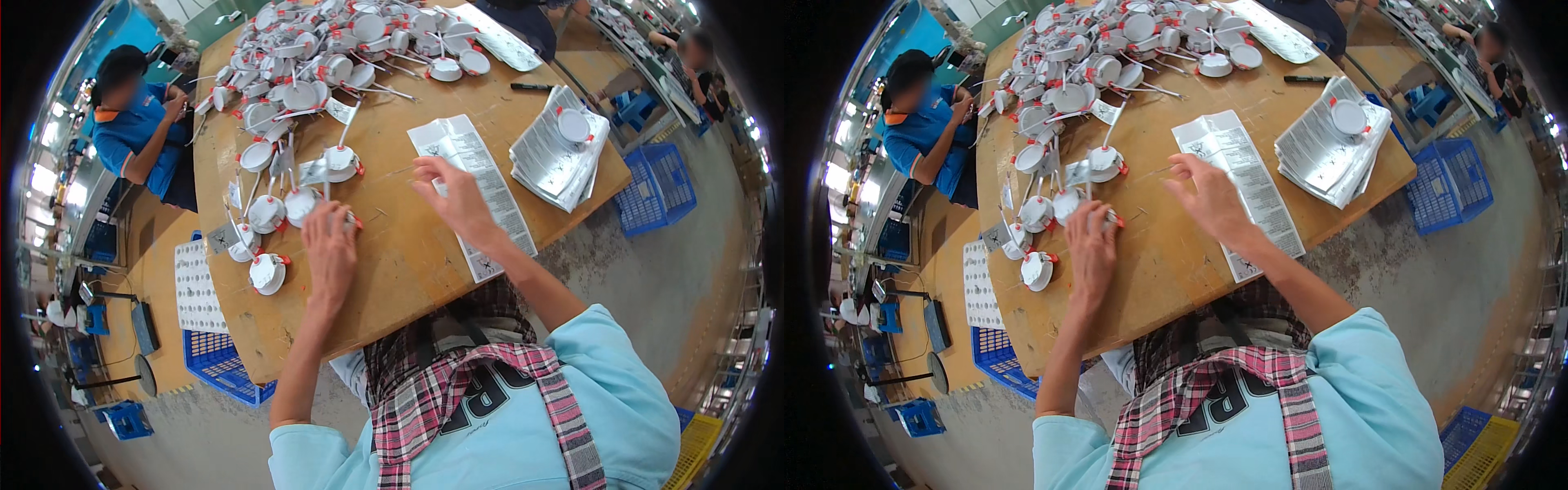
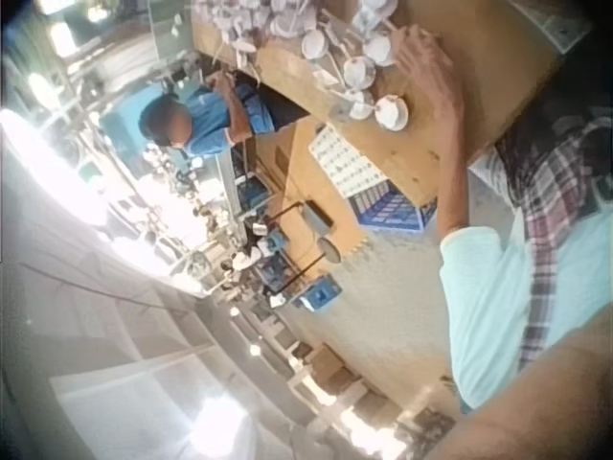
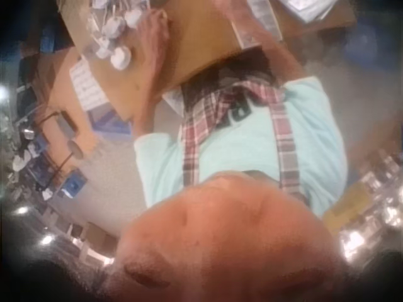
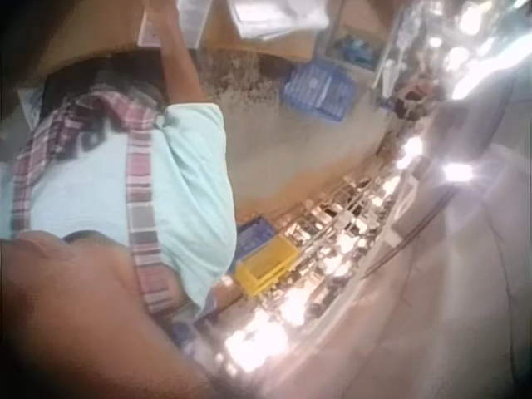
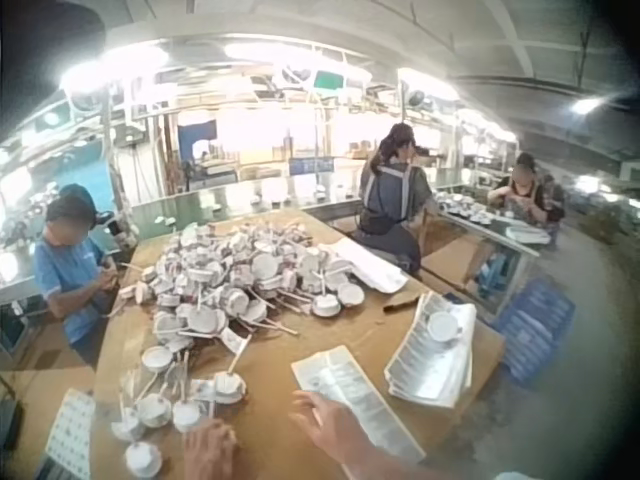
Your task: Peeling identification or safety stickers from a sheet and applying them to circular light components.
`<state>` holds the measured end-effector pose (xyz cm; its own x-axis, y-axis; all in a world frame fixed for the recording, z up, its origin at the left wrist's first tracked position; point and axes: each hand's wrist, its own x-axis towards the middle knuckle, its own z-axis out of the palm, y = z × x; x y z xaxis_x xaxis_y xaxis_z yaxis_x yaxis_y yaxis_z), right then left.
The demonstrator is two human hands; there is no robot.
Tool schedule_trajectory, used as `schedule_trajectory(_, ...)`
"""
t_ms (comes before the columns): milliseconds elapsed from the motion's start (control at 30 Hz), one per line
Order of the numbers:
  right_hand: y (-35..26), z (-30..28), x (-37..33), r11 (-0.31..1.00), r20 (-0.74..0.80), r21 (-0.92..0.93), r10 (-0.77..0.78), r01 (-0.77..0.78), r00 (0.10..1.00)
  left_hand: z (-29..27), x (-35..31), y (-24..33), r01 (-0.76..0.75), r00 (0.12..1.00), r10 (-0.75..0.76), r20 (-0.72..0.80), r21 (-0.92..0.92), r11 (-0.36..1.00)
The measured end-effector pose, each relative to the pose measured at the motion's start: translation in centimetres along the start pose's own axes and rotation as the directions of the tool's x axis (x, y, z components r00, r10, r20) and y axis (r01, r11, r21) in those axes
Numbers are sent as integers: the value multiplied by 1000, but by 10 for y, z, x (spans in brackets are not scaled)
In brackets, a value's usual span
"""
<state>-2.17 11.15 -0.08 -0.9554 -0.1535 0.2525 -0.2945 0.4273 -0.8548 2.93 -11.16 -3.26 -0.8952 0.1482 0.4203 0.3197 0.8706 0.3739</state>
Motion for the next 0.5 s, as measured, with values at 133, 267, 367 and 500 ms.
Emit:
schedule_trajectory(133, 29, -56, -23, 925, -65, -371, -119, 87, 991, -6, 13, 5, 19, 981, 15, -193, 174, 985)
schedule_trajectory(267, 51, -74, -49, 890, -65, -444, -144, 100, 987, 0, 24, 45, -70, 993, 53, -108, -163, 984)
schedule_trajectory(367, 48, -62, -68, 876, -42, -476, -103, 71, 994, 24, 47, 70, -75, 997, 72, -21, -346, 935)
schedule_trajectory(500, 33, -55, -80, 868, -34, -496, -39, 17, 999, 63, 111, 67, -30, 997, 57, 52, -415, 909)
